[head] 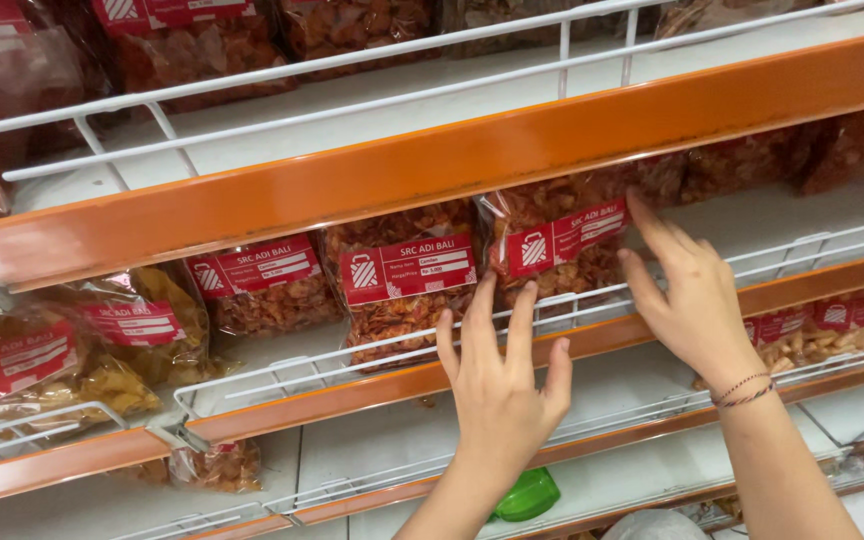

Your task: The person sits on the floor and restocks packaged snacks onto store shelves. They pick up bags of crackers and chips from a cardboard box, wipe them with a cloth, and place them on the shelf.

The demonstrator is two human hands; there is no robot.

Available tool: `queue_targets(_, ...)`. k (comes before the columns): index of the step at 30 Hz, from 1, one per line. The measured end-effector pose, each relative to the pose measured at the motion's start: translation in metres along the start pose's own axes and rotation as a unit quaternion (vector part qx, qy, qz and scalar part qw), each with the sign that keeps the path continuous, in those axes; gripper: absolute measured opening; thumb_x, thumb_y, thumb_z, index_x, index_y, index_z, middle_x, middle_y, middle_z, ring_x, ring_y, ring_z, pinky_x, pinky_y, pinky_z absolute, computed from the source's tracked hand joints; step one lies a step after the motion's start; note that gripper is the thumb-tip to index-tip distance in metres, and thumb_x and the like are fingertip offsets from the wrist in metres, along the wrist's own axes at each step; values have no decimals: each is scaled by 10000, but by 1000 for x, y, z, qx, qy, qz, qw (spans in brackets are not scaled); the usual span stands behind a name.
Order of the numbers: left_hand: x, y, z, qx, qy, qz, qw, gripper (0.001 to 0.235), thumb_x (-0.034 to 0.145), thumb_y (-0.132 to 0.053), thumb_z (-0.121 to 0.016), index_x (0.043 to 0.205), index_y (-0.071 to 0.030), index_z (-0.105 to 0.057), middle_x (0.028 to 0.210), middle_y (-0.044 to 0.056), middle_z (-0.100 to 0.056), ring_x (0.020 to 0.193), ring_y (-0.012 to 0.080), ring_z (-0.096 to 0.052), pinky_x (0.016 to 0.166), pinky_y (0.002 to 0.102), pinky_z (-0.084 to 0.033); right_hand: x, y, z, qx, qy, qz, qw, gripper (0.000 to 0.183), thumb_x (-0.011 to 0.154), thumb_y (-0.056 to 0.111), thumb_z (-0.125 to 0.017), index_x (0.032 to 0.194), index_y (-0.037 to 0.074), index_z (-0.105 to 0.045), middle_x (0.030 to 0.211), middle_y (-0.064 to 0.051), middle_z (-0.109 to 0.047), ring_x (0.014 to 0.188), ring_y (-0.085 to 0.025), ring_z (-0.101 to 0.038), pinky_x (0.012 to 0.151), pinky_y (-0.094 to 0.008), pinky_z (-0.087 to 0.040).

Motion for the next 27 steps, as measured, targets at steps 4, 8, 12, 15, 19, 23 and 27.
queue_targets(4,-4,0,-2,6,5,-4,1000,558,883,-288,-743,1382,-83,-602,1480,225,-490,1374,355,-510,1230,585,-224,-4,-6,-6,17,53,-74,996,514,968,121,-598,1474,45,-554,1152,-154,-728,924,-321,-687,903,-419,-458)
queue_targets(8,-7,0,-2,-4,-5,-10,1000,518,878,-270,-747,1344,-84,-618,1453,230,-494,1373,377,-502,1226,595,-239,-8,-2,-4,4,44,-61,997,459,979,119,-595,1432,49,-579,1126,-164,-718,947,-306,-664,901,-405,-428)
queue_targets(12,-15,-4,1,-25,-23,-17,999,492,873,-239,-760,1327,-91,-643,1442,223,-507,1381,376,-502,1221,600,-272,-17,3,1,-20,7,-24,999,427,1005,120,-598,1424,38,-585,1131,-165,-700,1064,-310,-642,1032,-434,-389)
queue_targets(15,-24,-9,2,-51,-29,-23,998,462,862,-215,-764,1294,-91,-660,1422,218,-522,1372,369,-515,1212,597,-301,-25,6,6,-38,-11,-23,999,404,989,108,-613,1388,47,-596,1165,-143,-691,1137,-306,-619,1112,-459,-346)
queue_targets(19,-41,-22,-3,-106,-17,-33,994,429,844,-190,-770,1248,-85,-669,1391,210,-542,1343,369,-546,1193,591,-341,-53,10,29,-8,-66,-26,997,407,962,64,-624,1368,57,-601,1288,-129,-674,1240,-271,-612,1176,-458,-296)
queue_targets(23,-68,-47,-25,-191,39,-48,980,416,829,-162,-775,1225,-85,-675,1371,194,-558,1327,370,-578,1181,594,-376,-110,-1,53,17,-93,-73,993,392,931,45,-640,1321,76,-606,1302,-97,-679,1248,-244,-623,1198,-436,-317)
queue_targets(27,-100,-82,-63,-272,106,-60,955,407,842,-150,-778,1229,-74,-679,1380,213,-555,1309,394,-575,1157,582,-415,-193,-34,70,-3,-75,-172,982,370,888,43,-658,1255,86,-637,1253,-73,-700,1191,-230,-652,1200,-435,-352)
Point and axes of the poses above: each hand's wrist, its own x-axis towards the middle knuckle, its own z-axis out of the back of the hand, y = z × x, the point moved 4 cm from there along x, towards the middle knuckle
